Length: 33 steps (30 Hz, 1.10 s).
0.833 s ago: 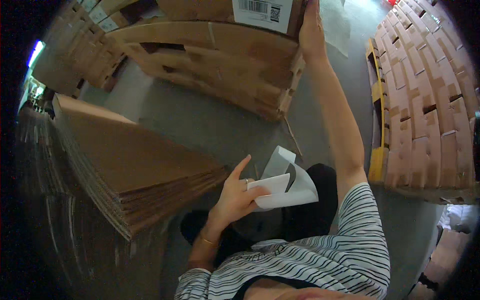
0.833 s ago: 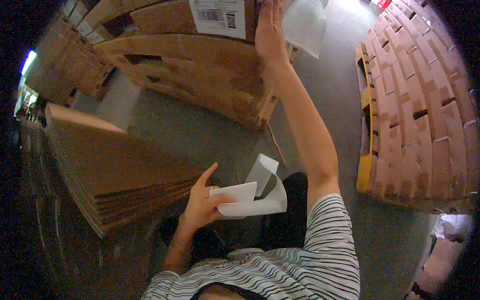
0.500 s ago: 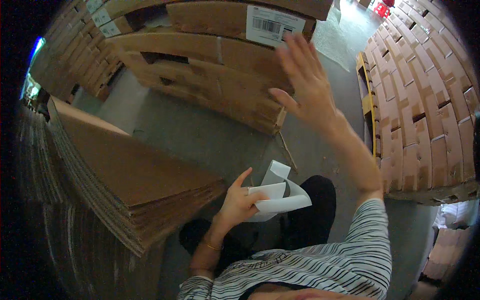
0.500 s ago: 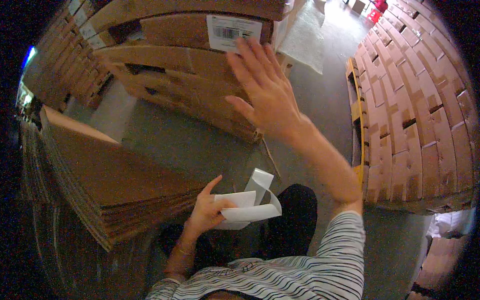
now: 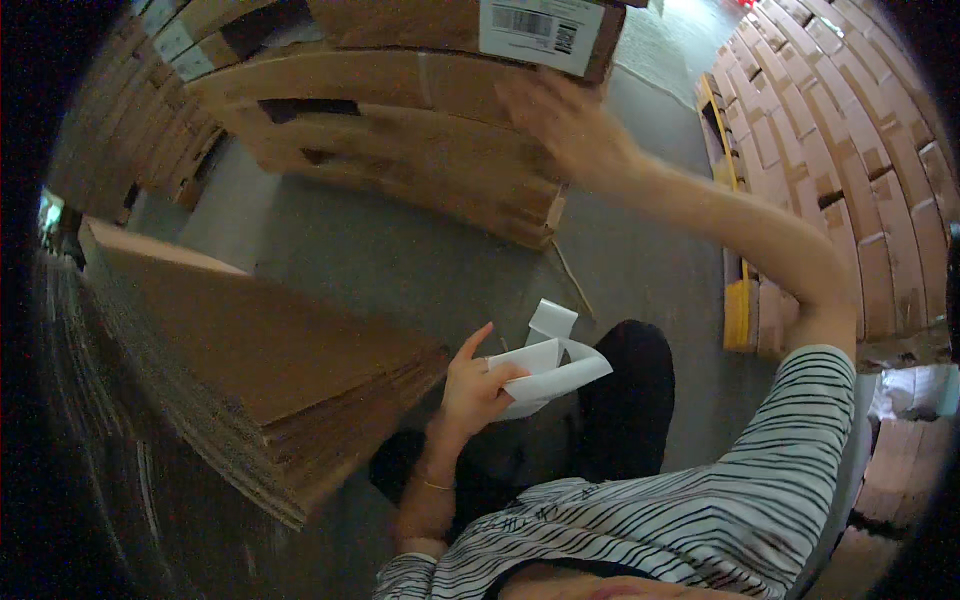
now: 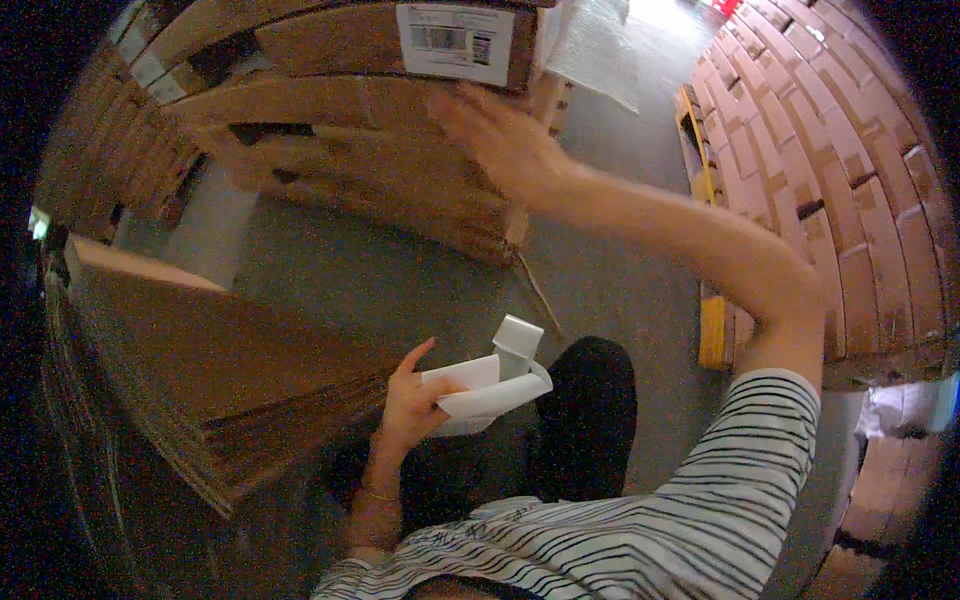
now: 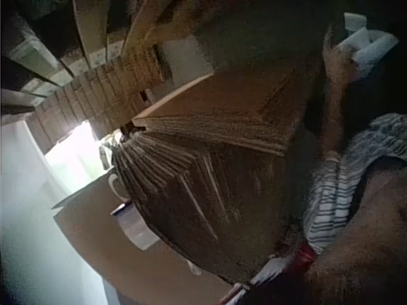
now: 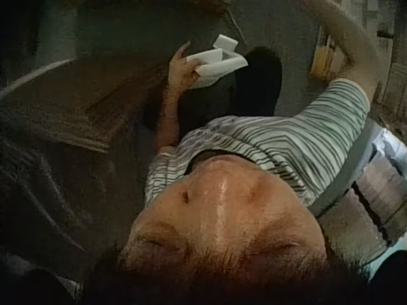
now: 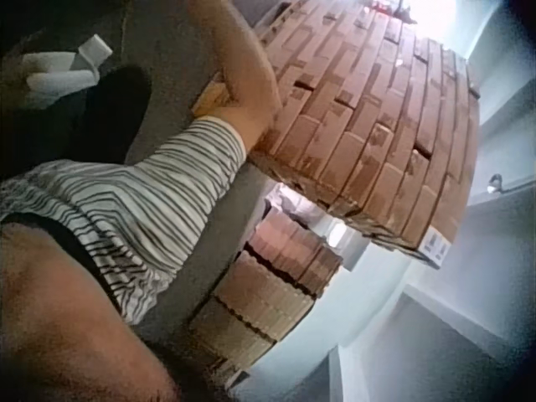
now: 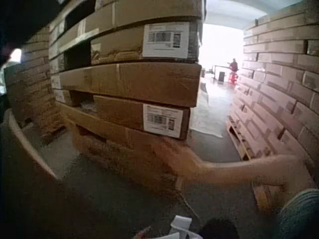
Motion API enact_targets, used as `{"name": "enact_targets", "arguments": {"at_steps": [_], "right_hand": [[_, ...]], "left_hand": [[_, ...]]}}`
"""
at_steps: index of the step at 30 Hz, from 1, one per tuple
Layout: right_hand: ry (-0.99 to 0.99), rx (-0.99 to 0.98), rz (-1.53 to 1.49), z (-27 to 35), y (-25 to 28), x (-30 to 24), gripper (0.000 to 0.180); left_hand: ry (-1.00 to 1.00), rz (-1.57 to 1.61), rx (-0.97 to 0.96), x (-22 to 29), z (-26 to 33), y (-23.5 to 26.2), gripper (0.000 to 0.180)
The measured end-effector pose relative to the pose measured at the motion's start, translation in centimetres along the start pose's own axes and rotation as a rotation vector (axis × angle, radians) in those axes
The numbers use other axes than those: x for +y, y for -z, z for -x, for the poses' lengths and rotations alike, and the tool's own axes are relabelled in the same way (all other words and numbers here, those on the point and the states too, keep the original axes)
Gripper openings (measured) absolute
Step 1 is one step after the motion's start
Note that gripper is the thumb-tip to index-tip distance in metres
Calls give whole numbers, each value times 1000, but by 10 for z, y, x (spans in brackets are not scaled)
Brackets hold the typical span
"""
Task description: The person picks up sheets of labels and peels barcode labels from the backing paper, sticking them onto cardboard boxes stacked on pallets.
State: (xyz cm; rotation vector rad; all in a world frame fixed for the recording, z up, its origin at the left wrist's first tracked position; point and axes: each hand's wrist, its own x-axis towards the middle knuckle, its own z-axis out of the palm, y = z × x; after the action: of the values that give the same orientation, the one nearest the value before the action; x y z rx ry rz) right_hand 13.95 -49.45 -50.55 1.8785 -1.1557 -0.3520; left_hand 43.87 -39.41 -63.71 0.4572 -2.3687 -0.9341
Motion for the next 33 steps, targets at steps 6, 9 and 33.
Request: {"name": "enact_targets", "arguments": {"at_steps": [6,9,33], "right_hand": [[423,-817,-1280,199,44,-113,51],[431,-289,-1333,258,44,-158,47],[594,-321,-1961,235,151,-151,25]], "left_hand": [[-61,83,52,1,-2,-3,30],[-51,128,53,-2,13,-7,30],[830,406,198,53,60,-50,22]]}}
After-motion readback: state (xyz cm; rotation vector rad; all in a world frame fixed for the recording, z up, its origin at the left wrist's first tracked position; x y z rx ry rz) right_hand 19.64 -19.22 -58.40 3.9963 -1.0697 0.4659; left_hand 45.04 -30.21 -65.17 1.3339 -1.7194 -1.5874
